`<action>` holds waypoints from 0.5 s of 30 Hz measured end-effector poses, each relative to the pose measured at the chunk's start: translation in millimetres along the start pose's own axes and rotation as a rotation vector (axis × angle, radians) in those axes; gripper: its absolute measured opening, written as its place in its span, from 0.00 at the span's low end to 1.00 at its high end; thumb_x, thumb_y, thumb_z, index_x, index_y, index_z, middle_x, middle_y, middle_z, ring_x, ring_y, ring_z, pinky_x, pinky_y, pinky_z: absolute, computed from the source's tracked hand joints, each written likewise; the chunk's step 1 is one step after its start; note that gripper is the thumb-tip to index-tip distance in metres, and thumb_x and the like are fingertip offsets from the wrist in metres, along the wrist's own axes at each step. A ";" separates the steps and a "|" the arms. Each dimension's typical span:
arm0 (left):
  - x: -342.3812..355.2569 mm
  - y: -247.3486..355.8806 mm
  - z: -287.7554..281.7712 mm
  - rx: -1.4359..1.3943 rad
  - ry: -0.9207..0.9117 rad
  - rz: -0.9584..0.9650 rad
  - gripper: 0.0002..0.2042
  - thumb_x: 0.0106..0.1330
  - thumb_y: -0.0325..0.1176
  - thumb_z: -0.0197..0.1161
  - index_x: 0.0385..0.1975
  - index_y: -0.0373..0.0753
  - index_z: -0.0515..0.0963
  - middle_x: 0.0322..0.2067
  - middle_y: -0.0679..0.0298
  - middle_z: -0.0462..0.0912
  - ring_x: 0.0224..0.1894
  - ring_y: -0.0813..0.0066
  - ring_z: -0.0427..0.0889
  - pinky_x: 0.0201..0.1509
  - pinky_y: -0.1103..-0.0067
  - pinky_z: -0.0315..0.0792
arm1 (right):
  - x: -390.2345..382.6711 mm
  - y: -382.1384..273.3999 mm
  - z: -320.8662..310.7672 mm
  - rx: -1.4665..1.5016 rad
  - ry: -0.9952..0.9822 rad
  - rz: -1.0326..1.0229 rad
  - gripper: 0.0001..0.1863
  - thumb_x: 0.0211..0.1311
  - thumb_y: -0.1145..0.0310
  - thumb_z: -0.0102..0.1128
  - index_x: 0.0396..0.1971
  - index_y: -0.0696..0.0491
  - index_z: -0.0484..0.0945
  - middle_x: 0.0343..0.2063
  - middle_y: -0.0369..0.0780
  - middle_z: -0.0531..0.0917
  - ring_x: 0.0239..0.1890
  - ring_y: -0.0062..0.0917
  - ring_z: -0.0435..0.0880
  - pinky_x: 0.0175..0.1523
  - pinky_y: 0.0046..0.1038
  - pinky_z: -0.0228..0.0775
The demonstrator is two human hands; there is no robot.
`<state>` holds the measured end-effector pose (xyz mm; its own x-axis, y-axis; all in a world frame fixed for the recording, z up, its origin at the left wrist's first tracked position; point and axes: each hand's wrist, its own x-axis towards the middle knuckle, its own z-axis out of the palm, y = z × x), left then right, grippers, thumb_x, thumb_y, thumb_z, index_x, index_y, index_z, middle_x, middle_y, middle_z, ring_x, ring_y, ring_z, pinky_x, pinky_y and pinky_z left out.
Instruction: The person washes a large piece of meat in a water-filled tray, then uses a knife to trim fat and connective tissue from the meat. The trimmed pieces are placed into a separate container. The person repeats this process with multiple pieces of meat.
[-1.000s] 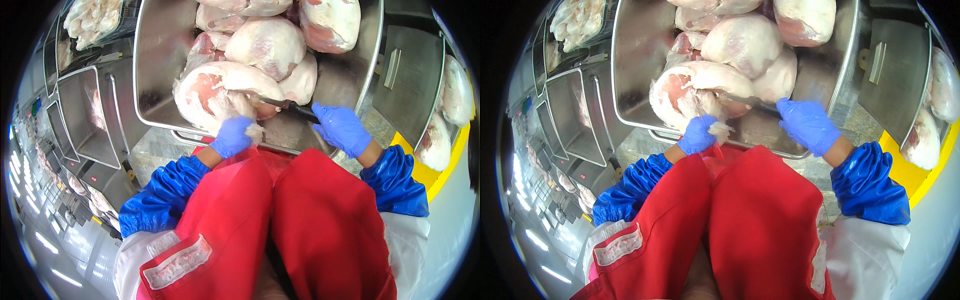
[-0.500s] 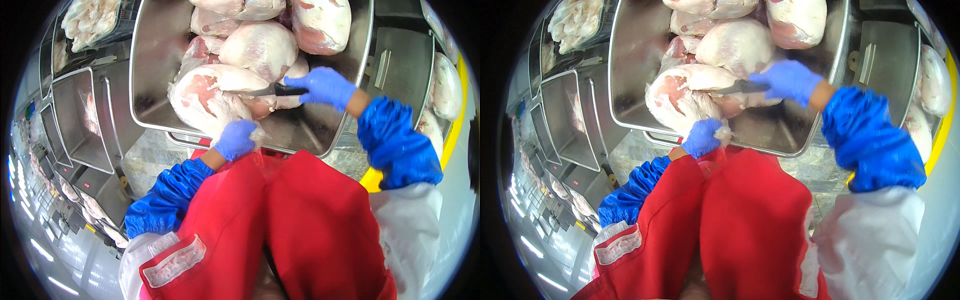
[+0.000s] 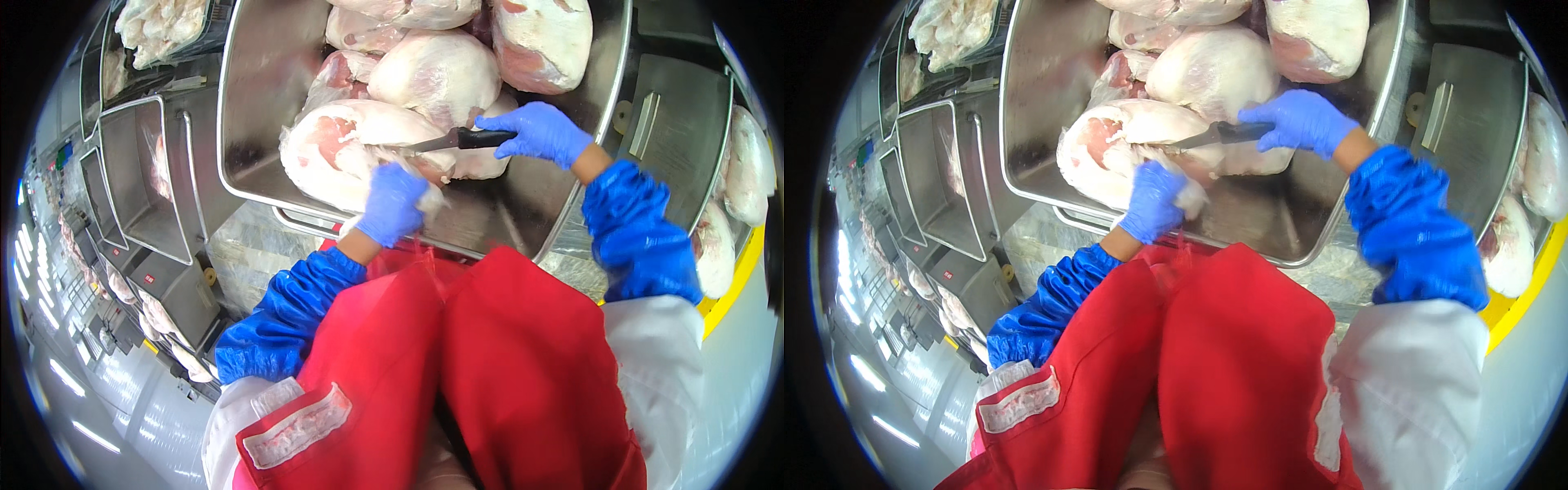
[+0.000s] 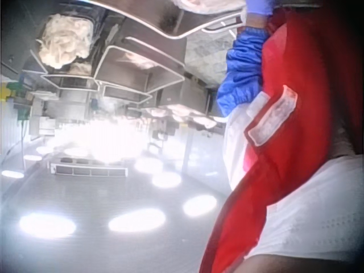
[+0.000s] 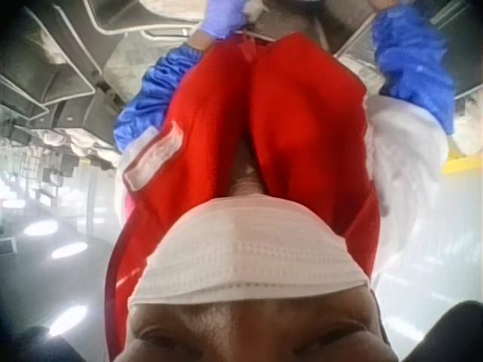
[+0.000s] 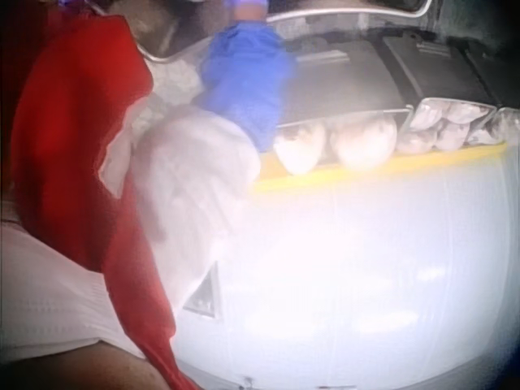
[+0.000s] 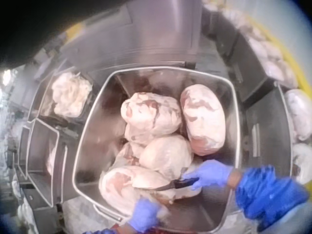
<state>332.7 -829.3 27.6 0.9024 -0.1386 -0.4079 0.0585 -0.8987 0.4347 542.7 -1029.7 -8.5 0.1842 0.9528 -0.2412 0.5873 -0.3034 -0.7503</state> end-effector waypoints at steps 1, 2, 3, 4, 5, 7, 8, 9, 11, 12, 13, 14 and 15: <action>-0.9 -2.5 0.3 -0.003 0.102 -0.007 0.10 0.38 0.37 0.60 0.23 0.45 0.75 0.23 0.60 0.73 0.37 0.58 0.71 0.43 0.62 0.58 | -7.3 -26.6 -9.5 -0.121 -0.065 0.132 0.28 0.43 0.53 0.61 0.50 0.39 0.69 0.29 0.47 0.77 0.29 0.43 0.76 0.34 0.35 0.67; -3.7 -6.7 -1.9 0.001 0.206 -0.008 0.10 0.38 0.38 0.60 0.23 0.46 0.75 0.23 0.61 0.74 0.40 0.58 0.70 0.46 0.61 0.55 | -22.7 -39.9 -4.7 -0.102 -0.040 0.210 0.28 0.43 0.53 0.61 0.50 0.39 0.69 0.30 0.47 0.77 0.30 0.43 0.76 0.35 0.35 0.67; -2.7 -9.9 -2.7 0.004 0.313 0.001 0.09 0.38 0.38 0.59 0.23 0.47 0.75 0.24 0.62 0.74 0.43 0.59 0.68 0.50 0.59 0.51 | -39.2 -50.0 2.3 -0.087 -0.008 0.294 0.28 0.43 0.53 0.61 0.49 0.39 0.69 0.30 0.47 0.77 0.30 0.44 0.75 0.35 0.35 0.67; -1.8 -11.3 0.4 0.025 0.325 0.000 0.09 0.39 0.38 0.59 0.23 0.47 0.75 0.25 0.62 0.74 0.44 0.60 0.67 0.51 0.58 0.48 | -53.3 -61.0 7.4 -0.071 0.018 0.366 0.28 0.43 0.53 0.61 0.49 0.38 0.69 0.30 0.47 0.77 0.31 0.44 0.75 0.35 0.34 0.67; 0.0 -12.9 5.2 0.046 0.333 0.000 0.09 0.39 0.39 0.59 0.23 0.48 0.75 0.26 0.63 0.75 0.45 0.60 0.66 0.53 0.57 0.45 | -69.8 -75.0 8.8 0.016 0.062 0.471 0.28 0.43 0.54 0.62 0.49 0.41 0.70 0.32 0.47 0.78 0.33 0.43 0.76 0.38 0.34 0.68; 0.7 -10.1 9.9 0.047 0.333 -0.007 0.09 0.39 0.39 0.58 0.24 0.48 0.76 0.28 0.64 0.76 0.47 0.61 0.65 0.55 0.56 0.41 | -103.3 -99.7 14.2 0.209 0.186 0.630 0.28 0.44 0.56 0.62 0.49 0.45 0.70 0.35 0.47 0.78 0.37 0.39 0.77 0.41 0.31 0.69; 2.0 -7.6 12.3 0.029 0.322 -0.011 0.09 0.39 0.39 0.58 0.24 0.49 0.76 0.28 0.64 0.76 0.48 0.60 0.65 0.55 0.56 0.40 | -119.2 -107.2 23.0 0.317 0.268 0.685 0.28 0.45 0.57 0.62 0.50 0.46 0.69 0.37 0.47 0.78 0.38 0.37 0.78 0.41 0.30 0.69; 1.9 -5.7 13.4 0.011 0.311 -0.018 0.09 0.40 0.39 0.58 0.24 0.49 0.76 0.29 0.65 0.76 0.48 0.60 0.65 0.56 0.55 0.39 | -131.7 -112.9 31.8 0.425 0.350 0.737 0.29 0.46 0.58 0.62 0.51 0.47 0.69 0.38 0.47 0.78 0.40 0.35 0.78 0.42 0.28 0.69; -1.8 -0.6 14.2 0.036 0.311 -0.094 0.09 0.40 0.39 0.58 0.24 0.49 0.76 0.29 0.65 0.76 0.50 0.60 0.64 0.56 0.56 0.38 | -152.6 -119.6 53.6 0.582 0.464 0.768 0.29 0.47 0.60 0.62 0.52 0.49 0.67 0.41 0.46 0.77 0.42 0.30 0.78 0.44 0.25 0.68; -5.5 1.7 15.0 0.049 0.311 -0.138 0.09 0.40 0.39 0.58 0.23 0.49 0.76 0.28 0.65 0.76 0.51 0.60 0.63 0.56 0.56 0.37 | -159.1 -122.1 59.6 0.660 0.517 0.779 0.30 0.47 0.60 0.62 0.52 0.50 0.67 0.42 0.46 0.77 0.43 0.27 0.78 0.45 0.24 0.68; -11.0 3.2 19.5 0.052 0.374 -0.192 0.09 0.40 0.39 0.58 0.23 0.49 0.76 0.30 0.65 0.77 0.52 0.60 0.62 0.56 0.56 0.36 | -164.4 -125.6 59.6 0.630 0.466 0.825 0.29 0.48 0.62 0.63 0.53 0.49 0.66 0.44 0.44 0.76 0.43 0.23 0.77 0.46 0.22 0.67; -17.9 2.0 26.1 0.051 0.436 -0.238 0.09 0.40 0.39 0.58 0.23 0.49 0.76 0.31 0.64 0.77 0.53 0.60 0.62 0.56 0.57 0.36 | -165.9 -131.0 57.7 0.636 0.460 0.834 0.30 0.48 0.62 0.63 0.53 0.49 0.66 0.43 0.44 0.77 0.42 0.24 0.78 0.46 0.23 0.68; -20.9 0.2 30.7 0.049 0.497 -0.286 0.09 0.40 0.39 0.57 0.23 0.49 0.76 0.32 0.63 0.77 0.54 0.61 0.61 0.56 0.57 0.35 | -164.8 -137.4 54.7 0.641 0.453 0.842 0.30 0.47 0.61 0.63 0.53 0.48 0.66 0.43 0.44 0.77 0.42 0.24 0.78 0.46 0.23 0.68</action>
<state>300.8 -839.4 11.6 0.9465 0.3144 -0.0723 0.3206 -0.8915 0.3200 388.5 -1145.3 100.7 0.6704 0.3217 -0.6687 -0.3409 -0.6669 -0.6626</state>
